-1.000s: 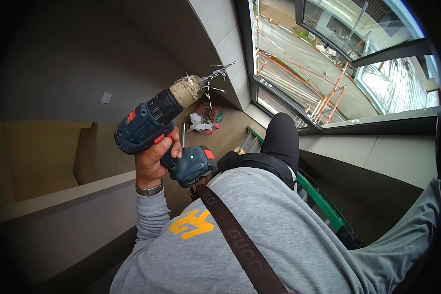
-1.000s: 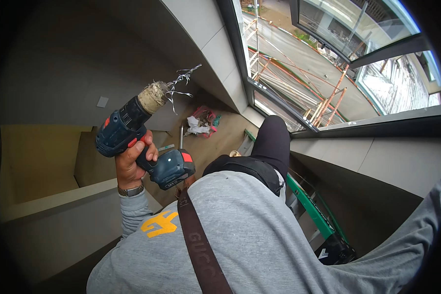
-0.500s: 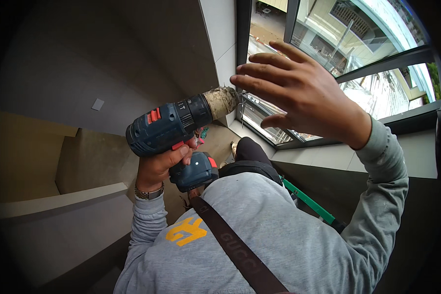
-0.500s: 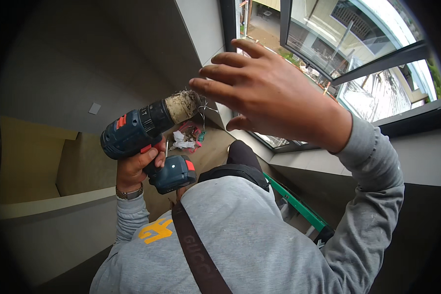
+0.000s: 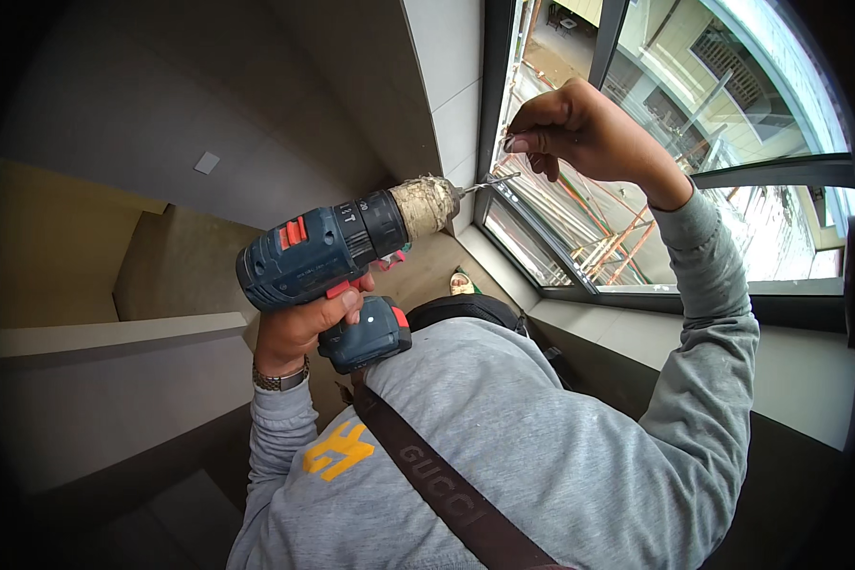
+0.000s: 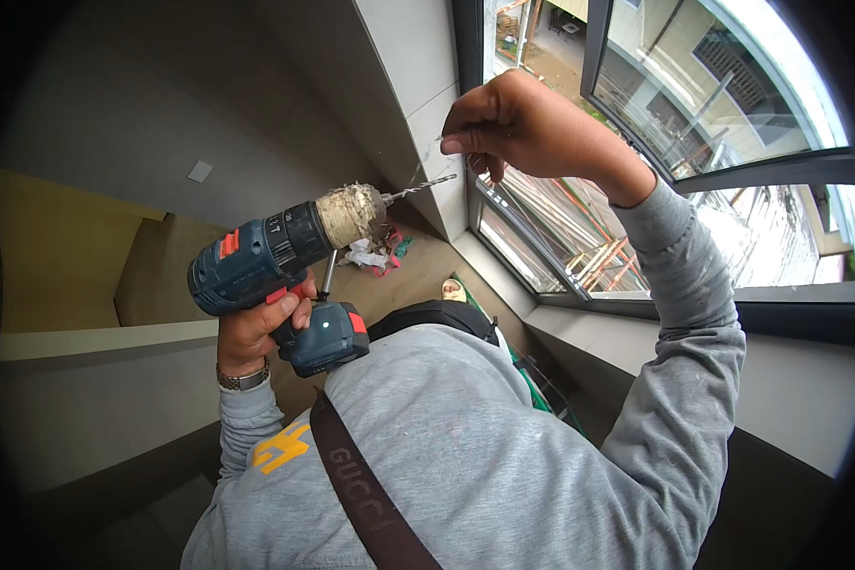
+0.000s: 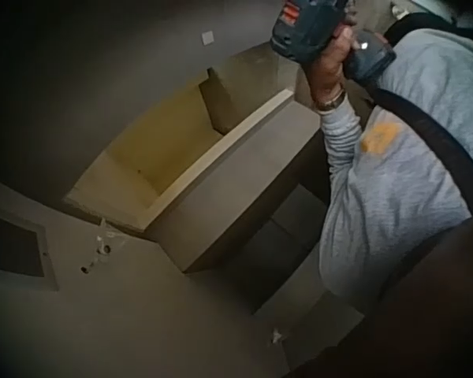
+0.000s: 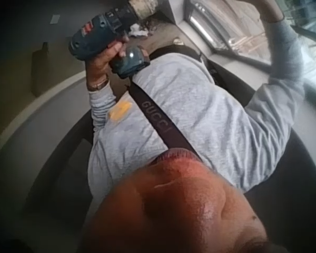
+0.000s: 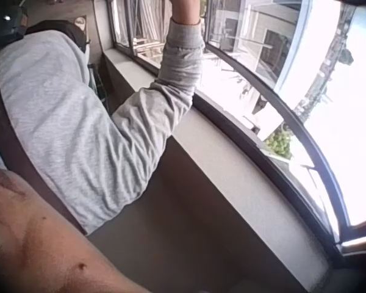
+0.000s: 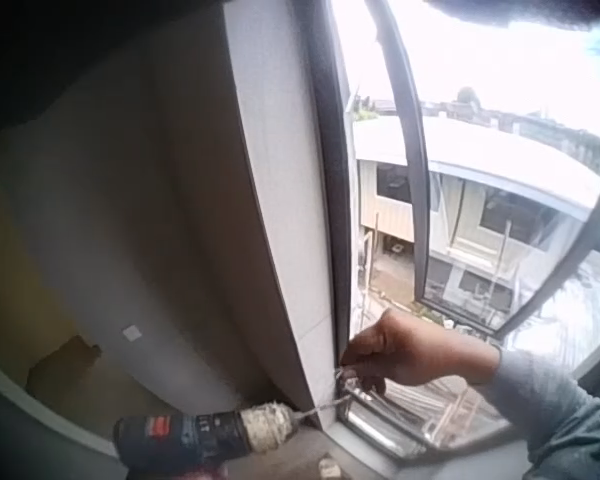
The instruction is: The recorder uses a power drill to install trim or frame components onto an interior window.
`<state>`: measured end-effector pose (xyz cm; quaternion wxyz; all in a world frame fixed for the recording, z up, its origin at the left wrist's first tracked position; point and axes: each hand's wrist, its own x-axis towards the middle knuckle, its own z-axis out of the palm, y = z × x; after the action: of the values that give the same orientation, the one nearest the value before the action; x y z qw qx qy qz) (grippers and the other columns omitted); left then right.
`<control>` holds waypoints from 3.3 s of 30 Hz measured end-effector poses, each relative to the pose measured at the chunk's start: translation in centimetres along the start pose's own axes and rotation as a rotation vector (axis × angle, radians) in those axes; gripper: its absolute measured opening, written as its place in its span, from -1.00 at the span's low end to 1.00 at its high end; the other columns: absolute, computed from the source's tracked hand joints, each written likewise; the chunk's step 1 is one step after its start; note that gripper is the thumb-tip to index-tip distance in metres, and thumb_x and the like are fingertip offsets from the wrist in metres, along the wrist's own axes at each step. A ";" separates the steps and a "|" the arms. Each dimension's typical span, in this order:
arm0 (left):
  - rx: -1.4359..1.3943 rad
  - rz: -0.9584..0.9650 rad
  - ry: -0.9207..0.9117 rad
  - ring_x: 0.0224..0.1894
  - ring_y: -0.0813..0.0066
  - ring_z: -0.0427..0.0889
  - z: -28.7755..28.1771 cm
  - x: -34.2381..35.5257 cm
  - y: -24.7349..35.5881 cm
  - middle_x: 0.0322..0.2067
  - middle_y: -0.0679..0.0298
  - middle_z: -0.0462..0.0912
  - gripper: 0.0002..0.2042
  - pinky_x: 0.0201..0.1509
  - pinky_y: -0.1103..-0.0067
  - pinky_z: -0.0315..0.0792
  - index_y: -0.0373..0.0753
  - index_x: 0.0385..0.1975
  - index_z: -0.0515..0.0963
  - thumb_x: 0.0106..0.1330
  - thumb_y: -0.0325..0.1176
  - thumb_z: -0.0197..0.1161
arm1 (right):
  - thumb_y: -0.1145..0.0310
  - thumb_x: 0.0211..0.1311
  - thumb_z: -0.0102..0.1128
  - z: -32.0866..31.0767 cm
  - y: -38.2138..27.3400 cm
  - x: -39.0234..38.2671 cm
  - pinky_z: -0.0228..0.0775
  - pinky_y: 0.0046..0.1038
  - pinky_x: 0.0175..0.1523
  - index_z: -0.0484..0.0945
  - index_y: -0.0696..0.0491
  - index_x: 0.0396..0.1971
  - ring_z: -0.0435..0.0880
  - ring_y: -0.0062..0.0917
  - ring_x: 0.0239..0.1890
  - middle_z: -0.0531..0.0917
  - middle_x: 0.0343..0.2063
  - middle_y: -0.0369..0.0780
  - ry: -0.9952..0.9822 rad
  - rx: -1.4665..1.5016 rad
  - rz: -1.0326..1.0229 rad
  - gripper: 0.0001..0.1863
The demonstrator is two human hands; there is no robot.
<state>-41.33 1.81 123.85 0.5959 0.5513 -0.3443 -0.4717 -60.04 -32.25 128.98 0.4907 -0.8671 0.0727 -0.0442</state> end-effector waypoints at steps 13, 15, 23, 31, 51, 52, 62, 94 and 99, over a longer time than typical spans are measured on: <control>-0.008 -0.034 0.179 -0.40 0.54 0.56 1.2 -0.6 -0.7 -0.17 0.10 0.57 -0.58 -0.26 0.52 0.53 -0.36 0.18 0.39 0.33 -0.47 0.23 | 0.01 0.34 0.25 -1.8 24.5 -5.3 0.48 -0.34 0.10 0.68 0.26 -0.09 0.74 -0.26 -0.07 0.74 -0.17 0.04 0.329 -0.306 0.578 -0.47; 0.046 -0.024 0.281 -0.40 0.55 0.57 0.5 -1.3 -0.8 -0.17 0.11 0.57 -0.61 -0.25 0.52 0.53 -0.36 0.14 0.40 0.33 -0.47 0.22 | 0.03 0.38 0.24 2.7 24.1 -4.1 0.50 -0.39 0.03 0.65 0.32 -0.08 0.73 -0.38 -0.15 0.76 -0.22 -0.01 0.147 -0.173 0.557 -0.46; 0.042 -0.005 0.522 -0.46 0.55 0.53 -3.4 -5.5 -4.2 -0.15 0.12 0.56 -0.67 -0.31 0.51 0.52 -0.36 0.07 0.43 0.35 -0.43 0.23 | 0.17 0.32 0.36 20.6 18.2 4.6 0.35 -0.37 0.33 0.55 0.21 0.13 0.59 -0.45 0.17 0.65 0.08 -0.12 -0.136 0.733 0.176 -0.48; -0.690 0.273 0.366 -0.52 0.55 0.46 -8.4 -5.6 -14.7 -0.24 0.27 0.47 -0.67 -0.38 0.47 0.47 -0.28 0.05 0.40 0.39 -0.28 0.22 | 0.50 0.14 0.45 34.3 2.1 20.9 0.41 -0.32 0.29 0.53 0.17 -0.03 0.60 -0.39 0.16 0.69 -0.03 -0.10 -0.493 1.527 -0.448 -0.60; -0.768 0.348 0.675 -0.53 0.58 0.44 -28.4 -3.2 -38.9 -0.20 0.33 0.46 -0.65 -0.43 0.49 0.41 -0.33 0.03 0.36 0.41 -0.23 0.15 | 0.55 0.15 0.38 59.6 18.2 37.6 0.56 -0.42 -0.09 0.49 0.14 -0.30 0.71 -0.44 -0.26 0.67 -0.40 -0.19 -0.337 1.792 -0.017 -0.79; -0.760 0.324 0.653 -0.53 0.58 0.44 -30.4 -0.7 -41.9 -0.20 0.33 0.46 -0.65 -0.43 0.49 0.41 -0.33 0.03 0.36 0.41 -0.23 0.15 | 0.52 0.15 0.40 60.3 21.4 39.7 0.56 -0.44 -0.09 0.50 0.15 -0.29 0.72 -0.46 -0.26 0.68 -0.39 -0.20 -0.373 1.836 -0.089 -0.78; -0.494 -0.446 0.474 -0.48 0.42 0.56 -47.5 14.4 -50.9 -0.06 0.02 0.60 -0.55 -0.41 0.45 0.52 -0.32 0.19 0.34 0.36 -0.32 0.22 | 0.11 0.54 -0.02 62.8 43.8 48.2 0.54 -0.22 0.07 0.37 0.06 -0.10 0.69 -0.27 -0.04 0.66 -0.12 -0.09 0.447 1.909 0.405 -0.70; 1.255 0.197 1.007 -0.03 0.03 0.68 -69.0 16.2 -103.1 -0.01 -0.02 0.64 -0.41 0.10 0.36 0.52 -0.41 0.13 0.46 0.08 -0.40 0.49 | 0.21 0.17 0.25 91.1 112.4 52.1 0.57 -0.11 -0.11 0.72 0.09 -0.29 0.74 -0.05 -0.25 0.73 -0.36 0.03 0.421 -0.153 0.627 -0.73; 1.419 0.057 1.082 -0.07 0.11 0.67 -66.4 16.5 -102.1 -0.07 0.02 0.64 -0.41 0.06 0.34 0.52 -0.37 0.13 0.42 0.10 -0.37 0.49 | 0.25 0.25 0.18 82.8 126.2 44.3 0.60 -0.12 -0.11 0.70 0.15 -0.33 0.74 -0.02 -0.21 0.74 -0.27 0.04 0.554 -0.653 0.835 -0.73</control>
<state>7.11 13.74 11.54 0.2068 0.9286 -0.2407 0.1923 -14.60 -33.85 -21.60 0.1373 -0.8275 0.5424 -0.0472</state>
